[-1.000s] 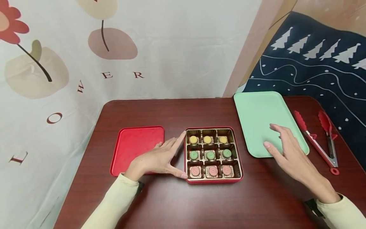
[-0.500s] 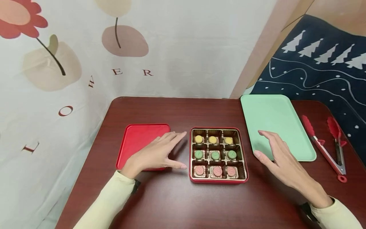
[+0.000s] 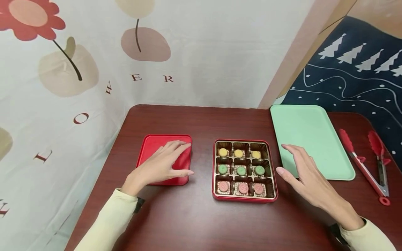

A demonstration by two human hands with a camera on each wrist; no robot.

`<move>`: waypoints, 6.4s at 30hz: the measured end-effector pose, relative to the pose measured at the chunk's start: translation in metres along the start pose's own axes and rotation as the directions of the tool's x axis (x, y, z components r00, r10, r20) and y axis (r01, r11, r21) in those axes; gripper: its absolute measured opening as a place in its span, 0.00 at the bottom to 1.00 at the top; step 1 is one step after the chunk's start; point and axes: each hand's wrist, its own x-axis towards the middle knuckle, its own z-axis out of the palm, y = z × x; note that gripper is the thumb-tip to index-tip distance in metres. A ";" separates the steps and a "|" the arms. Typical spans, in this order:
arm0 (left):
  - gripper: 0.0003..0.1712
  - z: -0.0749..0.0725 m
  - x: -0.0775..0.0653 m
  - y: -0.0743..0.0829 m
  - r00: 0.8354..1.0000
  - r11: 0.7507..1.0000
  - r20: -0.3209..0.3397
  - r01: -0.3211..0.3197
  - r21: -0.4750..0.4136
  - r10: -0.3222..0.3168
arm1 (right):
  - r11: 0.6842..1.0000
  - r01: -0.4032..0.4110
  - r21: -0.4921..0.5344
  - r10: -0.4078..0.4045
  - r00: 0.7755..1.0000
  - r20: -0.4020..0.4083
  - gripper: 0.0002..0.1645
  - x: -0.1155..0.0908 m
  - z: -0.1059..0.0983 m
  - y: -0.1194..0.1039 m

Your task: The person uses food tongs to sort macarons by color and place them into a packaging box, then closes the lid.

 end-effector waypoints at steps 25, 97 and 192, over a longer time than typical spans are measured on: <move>0.51 -0.004 -0.028 -0.040 0.996 0.997 -0.037 0.079 -0.003 -0.079 | 0.999 0.054 0.002 -0.054 0.998 0.013 0.43 0.015 0.016 -0.009; 0.10 0.002 -0.062 -0.069 0.913 0.969 -0.328 0.211 -0.131 -0.244 | 0.990 0.140 -0.026 -0.138 0.989 0.061 0.39 0.028 0.031 -0.038; 0.29 0.052 0.056 0.073 0.953 0.808 -0.303 -0.176 -0.563 -0.004 | 0.989 0.046 0.143 -0.022 0.986 -0.165 0.30 0.002 0.019 -0.008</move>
